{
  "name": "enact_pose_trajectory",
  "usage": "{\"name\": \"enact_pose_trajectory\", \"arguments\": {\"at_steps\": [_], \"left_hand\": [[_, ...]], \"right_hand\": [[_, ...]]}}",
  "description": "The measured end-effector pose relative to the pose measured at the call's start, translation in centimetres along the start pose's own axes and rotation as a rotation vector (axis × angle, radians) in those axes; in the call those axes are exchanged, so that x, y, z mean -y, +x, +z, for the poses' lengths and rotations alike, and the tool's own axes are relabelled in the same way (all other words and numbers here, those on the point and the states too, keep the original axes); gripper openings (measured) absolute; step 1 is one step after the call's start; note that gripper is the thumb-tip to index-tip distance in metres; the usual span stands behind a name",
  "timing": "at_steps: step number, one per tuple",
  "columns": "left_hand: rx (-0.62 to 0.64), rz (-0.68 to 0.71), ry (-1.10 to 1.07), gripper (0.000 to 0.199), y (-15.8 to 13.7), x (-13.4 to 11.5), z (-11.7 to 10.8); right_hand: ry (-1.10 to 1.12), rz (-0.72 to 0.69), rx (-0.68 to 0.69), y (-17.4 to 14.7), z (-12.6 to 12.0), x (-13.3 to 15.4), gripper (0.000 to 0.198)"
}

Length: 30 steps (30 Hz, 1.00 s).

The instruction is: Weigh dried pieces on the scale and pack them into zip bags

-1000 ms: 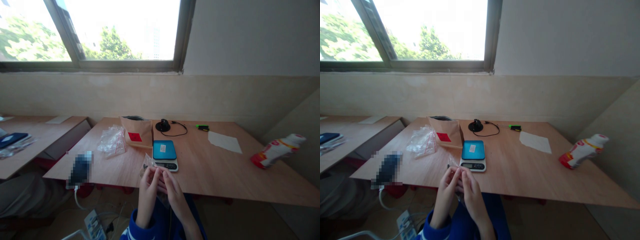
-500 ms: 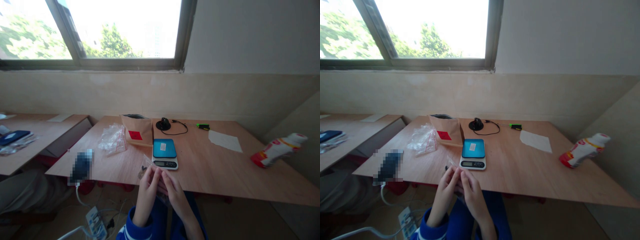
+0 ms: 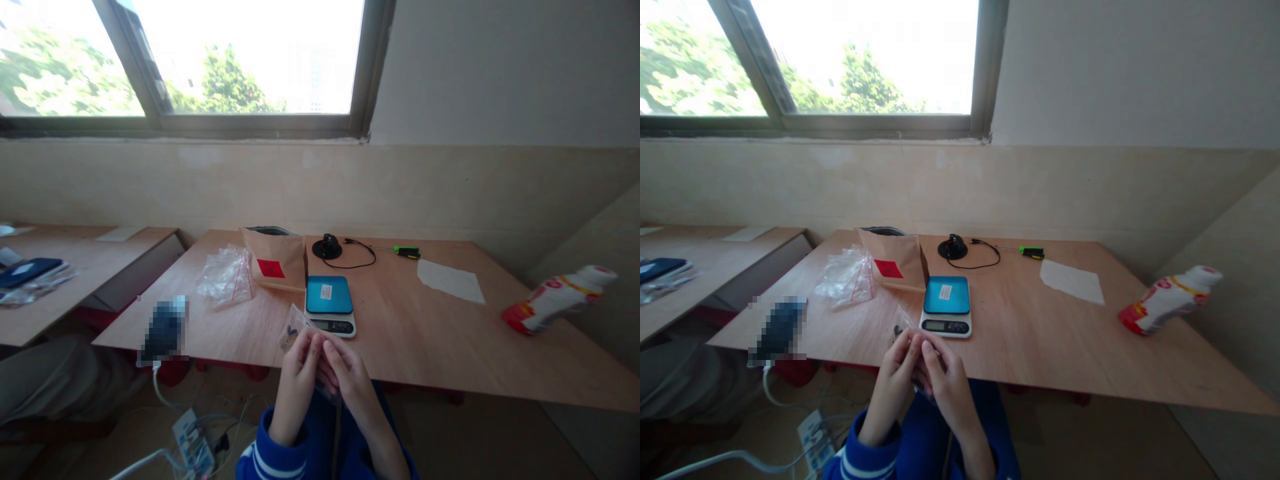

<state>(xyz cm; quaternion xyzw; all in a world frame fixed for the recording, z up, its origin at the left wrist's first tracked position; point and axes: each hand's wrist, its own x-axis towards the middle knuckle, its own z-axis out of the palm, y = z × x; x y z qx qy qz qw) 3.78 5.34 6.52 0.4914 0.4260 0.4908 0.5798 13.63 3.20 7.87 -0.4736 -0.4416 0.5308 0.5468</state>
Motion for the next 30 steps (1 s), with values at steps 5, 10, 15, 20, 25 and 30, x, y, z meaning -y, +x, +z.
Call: {"name": "enact_pose_trajectory", "arguments": {"at_steps": [5, 10, 15, 20, 25, 30], "left_hand": [[-0.009, 0.039, 0.026, 0.035, 0.0, 0.1, 0.0], [0.048, -0.005, 0.020, 0.034, -0.1, -0.5, 0.1], [0.077, -0.015, 0.065, 0.033, -0.3, -0.3, -0.2], [-0.022, -0.016, 0.129, 0.038, -0.3, -0.3, 0.0], [-0.093, -0.025, 0.181, 0.040, -0.8, -0.5, 0.0], [-0.074, 0.000, 0.195, 0.043, -1.1, -0.4, -1.2]], "right_hand": [[-0.025, -0.025, -0.007, 0.2, -0.3, -0.5, 0.047], [-0.039, -0.023, -0.015, 0.3, -0.3, -0.9, 0.047], [-0.136, -0.089, -0.008, 0.6, -0.7, -0.6, 0.044], [-0.298, -0.172, -0.090, 0.9, -0.3, -0.9, 0.040], [-0.314, -0.210, -0.389, 2.3, -1.0, -1.0, 0.040], [-0.274, -0.296, -0.572, 4.5, -3.5, 1.3, 0.046]]}}
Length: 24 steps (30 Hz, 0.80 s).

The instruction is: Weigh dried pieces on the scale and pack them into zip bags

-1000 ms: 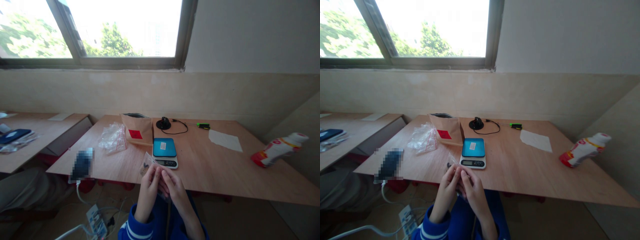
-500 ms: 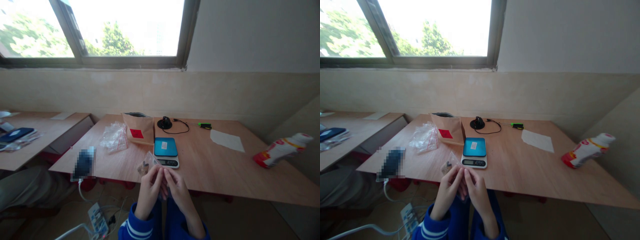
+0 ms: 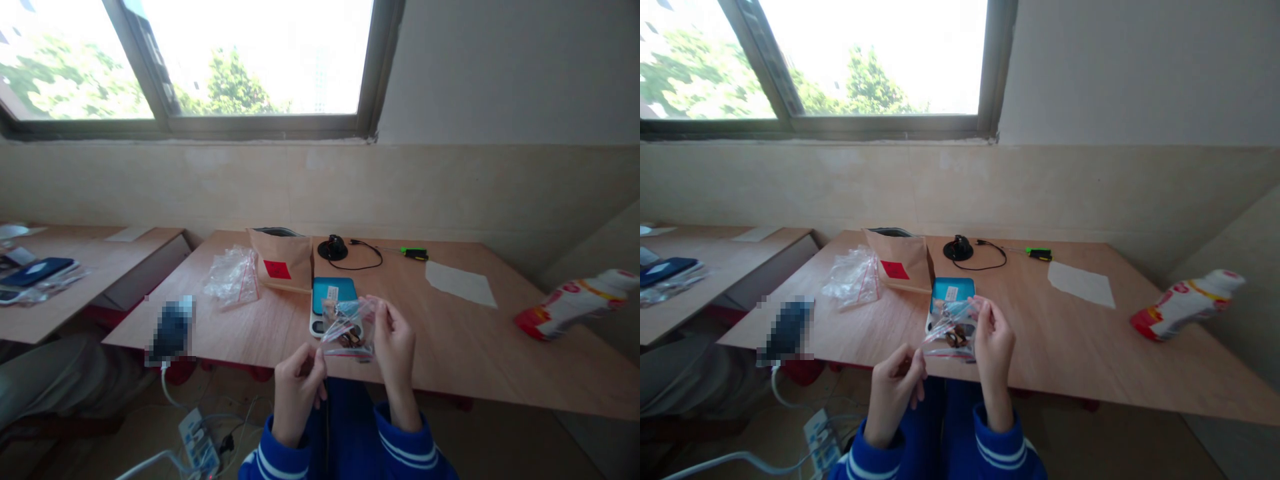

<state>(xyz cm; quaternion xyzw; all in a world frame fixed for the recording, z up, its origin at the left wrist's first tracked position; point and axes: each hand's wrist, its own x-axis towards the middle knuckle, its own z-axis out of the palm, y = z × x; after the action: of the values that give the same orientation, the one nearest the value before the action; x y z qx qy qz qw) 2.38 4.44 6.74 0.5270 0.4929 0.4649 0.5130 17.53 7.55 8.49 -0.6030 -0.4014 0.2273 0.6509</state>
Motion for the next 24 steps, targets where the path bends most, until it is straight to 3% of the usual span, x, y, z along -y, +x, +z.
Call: {"name": "enact_pose_trajectory", "arguments": {"at_steps": [2, 6, 9, 12, 14, 19, 21, 24], "left_hand": [[-0.008, 0.066, -0.045, 0.043, 0.6, 0.6, -0.3], [-0.191, 0.118, -0.250, 0.040, 3.1, 3.0, 0.4], [-0.075, 0.022, -0.511, 0.059, 5.0, 4.7, 1.4], [-0.018, 0.011, -0.660, 0.062, 5.9, 4.6, 1.8], [-0.055, 0.030, -0.666, 0.059, 6.0, 3.8, 1.5], [-0.200, 0.062, -0.576, 0.053, 6.3, 2.3, 0.9], [-0.226, 0.064, -0.531, 0.055, 6.5, 2.4, 0.7], [-0.247, 0.070, -0.470, 0.056, 6.6, 2.6, 0.5]], "right_hand": [[0.017, -0.012, 0.055, 0.8, -0.1, 0.9, 0.047], [0.196, 0.087, 0.212, 1.3, 0.8, 2.7, 0.046], [0.326, 0.204, 0.370, 1.4, 1.7, 3.4, 0.048], [0.326, 0.242, 0.532, 2.0, 2.4, 3.3, 0.048], [0.257, 0.158, 0.523, 2.5, 2.6, 3.0, 0.045], [-0.117, -0.342, 0.211, 3.0, 2.4, 2.4, 0.021], [-0.177, -0.430, 0.293, 2.7, 2.3, 2.5, 0.011], [-0.144, -0.380, 0.515, 2.4, 2.9, 2.6, 0.009]]}}
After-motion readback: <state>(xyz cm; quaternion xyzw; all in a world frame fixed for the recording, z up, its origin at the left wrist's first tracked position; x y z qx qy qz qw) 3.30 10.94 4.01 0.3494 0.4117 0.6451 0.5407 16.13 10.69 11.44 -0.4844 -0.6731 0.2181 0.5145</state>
